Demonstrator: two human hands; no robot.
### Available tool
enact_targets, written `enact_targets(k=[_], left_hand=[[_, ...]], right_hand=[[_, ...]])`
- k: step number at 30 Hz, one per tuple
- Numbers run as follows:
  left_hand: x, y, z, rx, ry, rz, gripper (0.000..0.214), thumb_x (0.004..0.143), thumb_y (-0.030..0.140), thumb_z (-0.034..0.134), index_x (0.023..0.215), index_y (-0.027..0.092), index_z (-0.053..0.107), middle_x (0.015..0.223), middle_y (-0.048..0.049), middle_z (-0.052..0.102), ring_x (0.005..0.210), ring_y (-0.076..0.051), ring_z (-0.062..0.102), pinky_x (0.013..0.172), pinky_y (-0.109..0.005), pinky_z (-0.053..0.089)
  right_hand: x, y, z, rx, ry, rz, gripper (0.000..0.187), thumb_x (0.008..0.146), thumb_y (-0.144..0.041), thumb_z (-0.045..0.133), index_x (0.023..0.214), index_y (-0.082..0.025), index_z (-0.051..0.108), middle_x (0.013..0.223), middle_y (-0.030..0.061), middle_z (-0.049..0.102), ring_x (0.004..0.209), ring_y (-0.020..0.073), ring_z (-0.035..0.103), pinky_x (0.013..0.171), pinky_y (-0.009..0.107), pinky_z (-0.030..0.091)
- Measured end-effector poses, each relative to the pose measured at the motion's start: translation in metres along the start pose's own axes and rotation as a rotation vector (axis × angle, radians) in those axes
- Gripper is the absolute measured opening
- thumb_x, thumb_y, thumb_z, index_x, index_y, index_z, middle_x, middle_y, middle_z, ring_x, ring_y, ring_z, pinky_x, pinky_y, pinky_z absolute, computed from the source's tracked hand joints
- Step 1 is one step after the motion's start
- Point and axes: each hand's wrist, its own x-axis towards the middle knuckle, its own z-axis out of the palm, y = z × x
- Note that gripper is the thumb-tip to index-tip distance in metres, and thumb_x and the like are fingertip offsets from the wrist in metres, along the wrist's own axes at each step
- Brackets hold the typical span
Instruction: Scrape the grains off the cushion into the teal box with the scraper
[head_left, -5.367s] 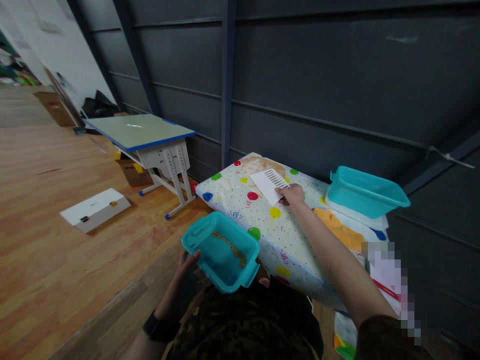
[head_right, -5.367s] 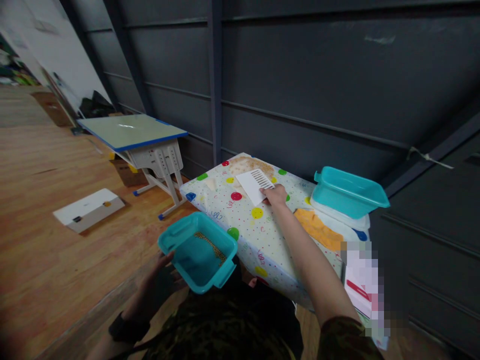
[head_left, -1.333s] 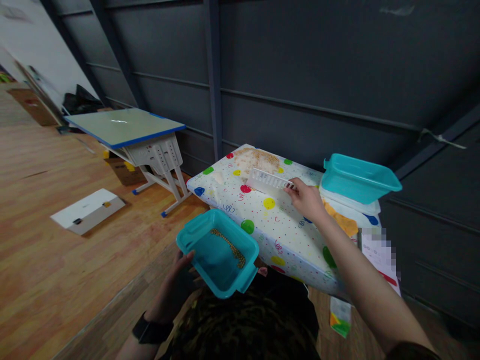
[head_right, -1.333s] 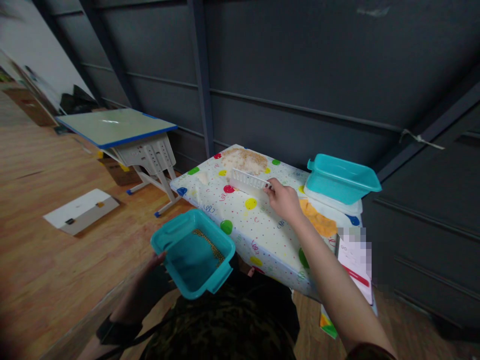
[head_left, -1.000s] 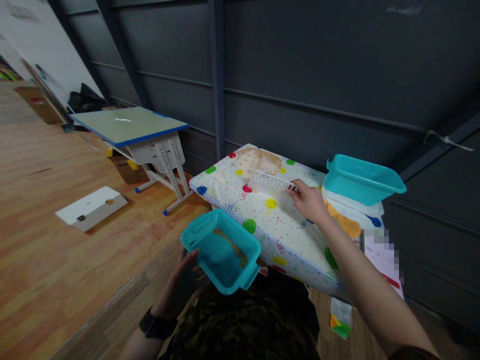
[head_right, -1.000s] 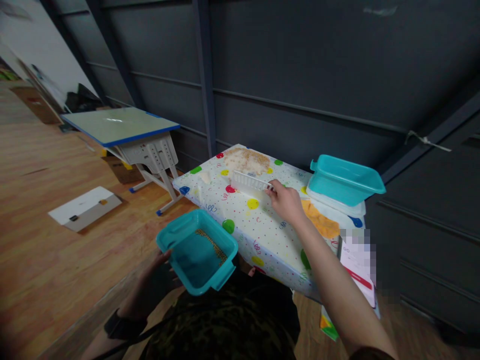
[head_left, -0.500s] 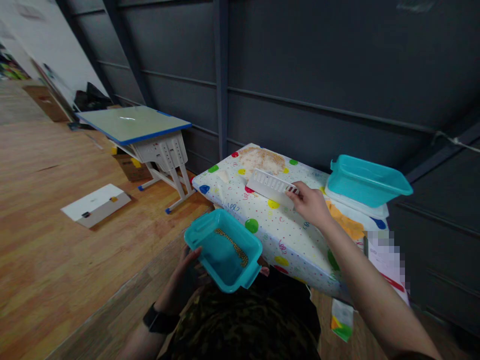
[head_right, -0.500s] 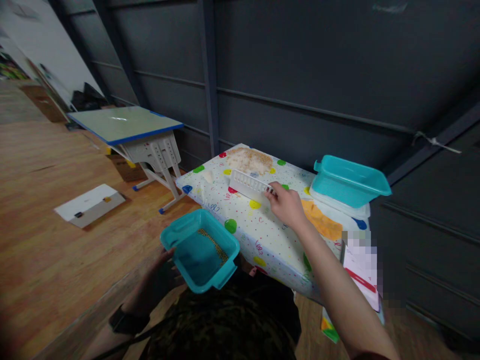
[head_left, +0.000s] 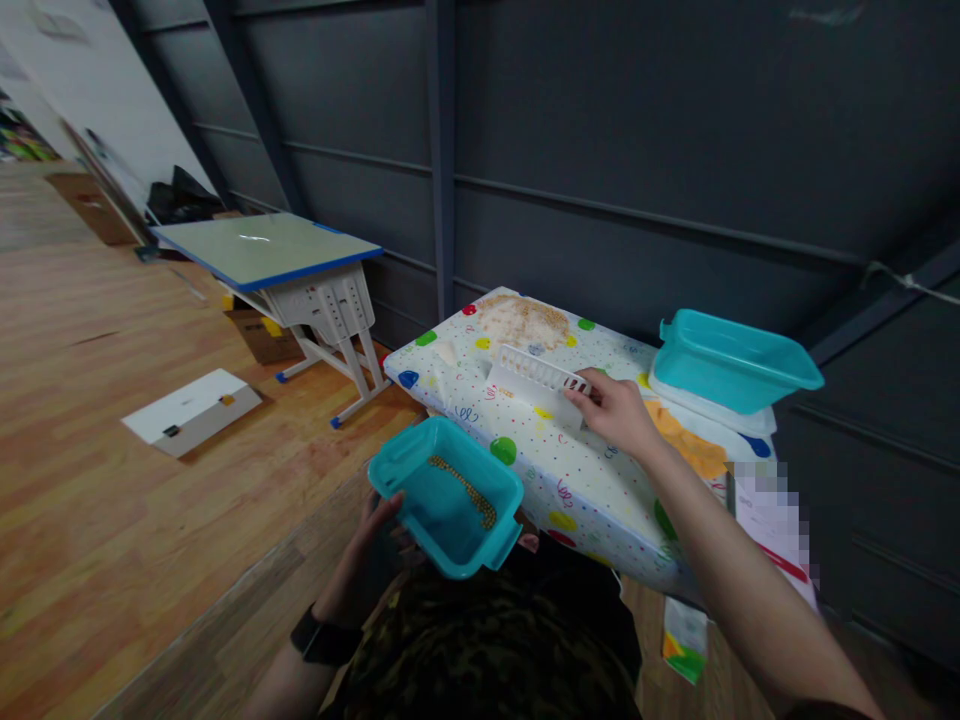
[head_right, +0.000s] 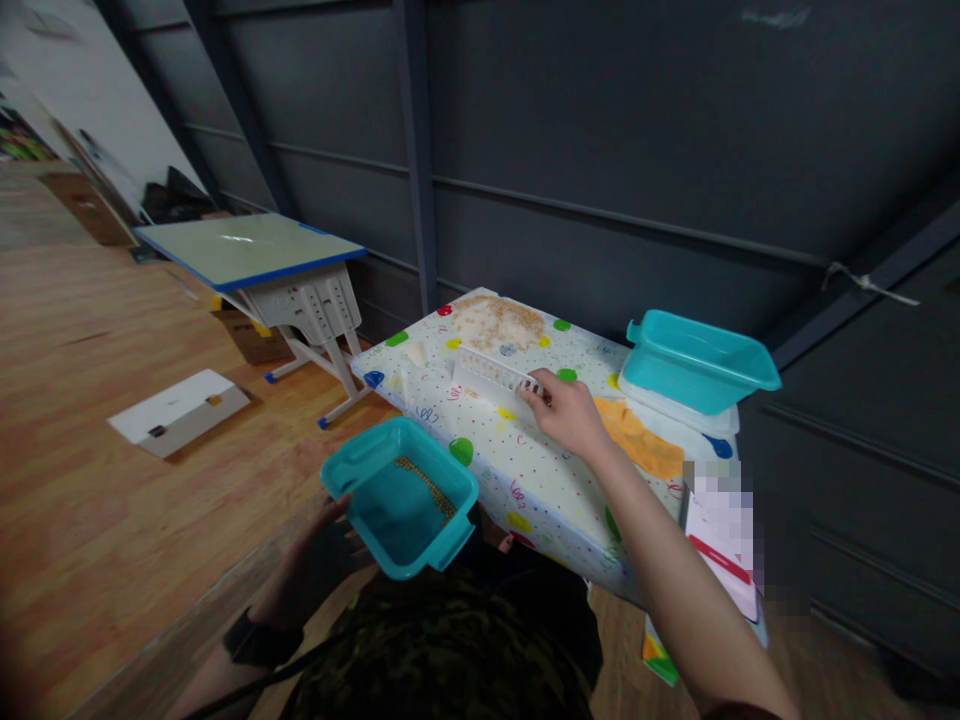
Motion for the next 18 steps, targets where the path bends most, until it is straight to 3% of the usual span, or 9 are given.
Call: enact_targets(k=[4,9,11,13,15,18], left_hand=[[-0.002,0.0,0.003,0.075,0.003,0.059,0.063,0.104,0.038,0.08,0.161,0.033,0.054,0.104,-0.0044,0.082,0.091,-0.032,0.087,0.079,-0.043,0.072],[-0.007,0.002,0.011,0.093,-0.009,0.051,0.056,0.109,0.035,0.072,0.162,0.033,0.051,0.128,-0.0085,0.083,0.103,-0.034,0.089,0.086,-0.047,0.073],[-0.007,0.002,0.013,0.075,-0.02,0.054,0.059,0.107,0.036,0.076,0.16,0.033,0.051,0.122,-0.0074,0.083,0.102,-0.035,0.089,0.085,-0.047,0.074],[-0.006,0.002,0.015,0.053,-0.024,0.06,0.075,0.095,0.043,0.092,0.157,0.032,0.052,0.108,-0.0046,0.082,0.102,-0.038,0.089,0.082,-0.047,0.074],[-0.005,0.004,0.019,0.036,-0.015,0.058,0.101,0.071,0.052,0.109,0.153,0.031,0.054,0.101,-0.0032,0.081,0.105,-0.042,0.088,0.079,-0.047,0.075],[-0.006,0.005,0.025,0.022,0.01,0.041,0.123,0.048,0.059,0.117,0.15,0.03,0.056,0.121,-0.0092,0.084,0.11,-0.044,0.087,0.077,-0.047,0.075]], right_hand=[[-0.002,-0.007,0.0,0.031,-0.014,-0.021,0.025,0.101,-0.044,0.063,0.101,-0.024,0.078,0.067,0.0005,0.066,0.056,0.0187,0.057,0.064,0.032,0.04],[-0.008,-0.02,0.0,0.052,-0.021,-0.083,0.027,0.103,-0.045,0.063,0.1,-0.024,0.079,0.064,-0.0005,0.063,0.054,0.0178,0.054,0.063,0.032,0.039],[-0.01,-0.027,0.0,0.062,-0.034,-0.111,0.025,0.104,-0.043,0.063,0.098,-0.024,0.078,0.064,-0.0003,0.063,0.054,0.0177,0.054,0.063,0.032,0.039],[-0.013,-0.033,0.0,0.071,-0.043,-0.143,0.023,0.104,-0.04,0.064,0.098,-0.024,0.078,0.065,-0.0001,0.065,0.054,0.0173,0.054,0.062,0.032,0.038],[-0.015,-0.039,0.0,0.081,-0.048,-0.182,0.021,0.105,-0.037,0.063,0.097,-0.024,0.078,0.067,-0.0001,0.067,0.054,0.0167,0.055,0.062,0.031,0.038],[-0.019,-0.046,-0.001,0.105,-0.056,-0.238,0.02,0.106,-0.034,0.062,0.097,-0.024,0.076,0.066,-0.0013,0.067,0.052,0.0153,0.054,0.06,0.031,0.038]])
